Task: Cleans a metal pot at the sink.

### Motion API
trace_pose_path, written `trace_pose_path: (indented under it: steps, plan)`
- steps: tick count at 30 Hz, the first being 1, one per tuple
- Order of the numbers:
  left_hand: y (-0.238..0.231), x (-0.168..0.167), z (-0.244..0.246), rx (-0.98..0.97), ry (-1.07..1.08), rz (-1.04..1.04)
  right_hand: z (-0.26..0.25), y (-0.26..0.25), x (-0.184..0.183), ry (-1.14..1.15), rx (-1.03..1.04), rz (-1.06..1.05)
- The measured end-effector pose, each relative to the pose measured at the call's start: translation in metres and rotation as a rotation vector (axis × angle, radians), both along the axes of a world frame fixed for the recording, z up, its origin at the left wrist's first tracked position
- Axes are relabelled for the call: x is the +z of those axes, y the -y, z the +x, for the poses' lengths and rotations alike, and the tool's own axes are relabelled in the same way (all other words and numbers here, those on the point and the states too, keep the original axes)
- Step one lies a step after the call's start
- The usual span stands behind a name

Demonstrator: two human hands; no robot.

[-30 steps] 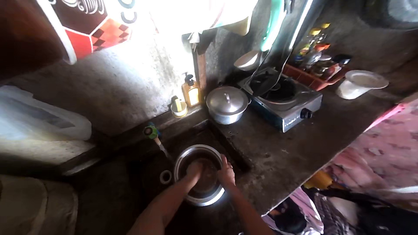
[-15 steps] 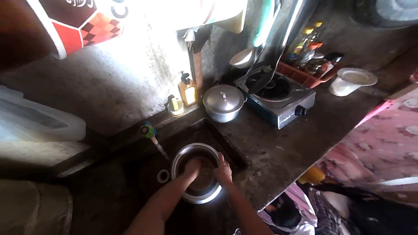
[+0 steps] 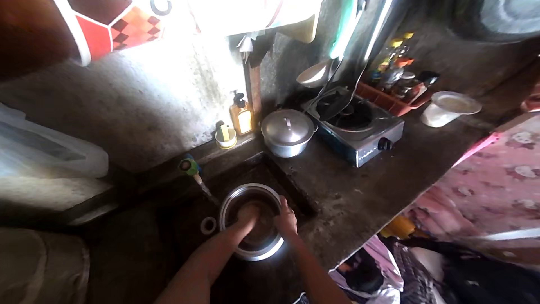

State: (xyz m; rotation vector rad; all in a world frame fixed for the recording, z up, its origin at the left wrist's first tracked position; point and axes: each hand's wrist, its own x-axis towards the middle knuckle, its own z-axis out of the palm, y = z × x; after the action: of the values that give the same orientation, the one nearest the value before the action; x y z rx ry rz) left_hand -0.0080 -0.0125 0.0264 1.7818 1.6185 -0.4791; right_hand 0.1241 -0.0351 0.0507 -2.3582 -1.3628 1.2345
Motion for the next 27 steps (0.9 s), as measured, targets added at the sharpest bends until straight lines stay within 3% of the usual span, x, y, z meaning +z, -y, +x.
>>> trace_pose_path:
  steps: [5, 9, 12, 20, 24, 27]
  plan:
    - [0.017, 0.002, 0.002, -0.114, 0.012, -0.031, -0.001, -0.002, 0.001, 0.013, -0.004, -0.003]
    - [-0.004, 0.008, -0.005, -0.035, -0.050, -0.023, 0.000, -0.001, -0.001, 0.019, -0.007, -0.023]
    - [0.015, 0.014, 0.001, -0.077, -0.008, -0.064, -0.001, -0.002, 0.003, 0.019, -0.009, -0.015]
    - [0.010, 0.013, -0.002, -0.112, -0.055, -0.079, -0.001, -0.001, 0.002, 0.025, -0.007, -0.012]
    - [-0.001, 0.016, -0.008, -0.019, -0.056, -0.066, -0.002, 0.001, 0.001, 0.017, -0.011, -0.018]
    - [0.008, 0.018, -0.010, -0.098, -0.021, -0.074, -0.003, 0.001, 0.002, 0.012, -0.019, -0.013]
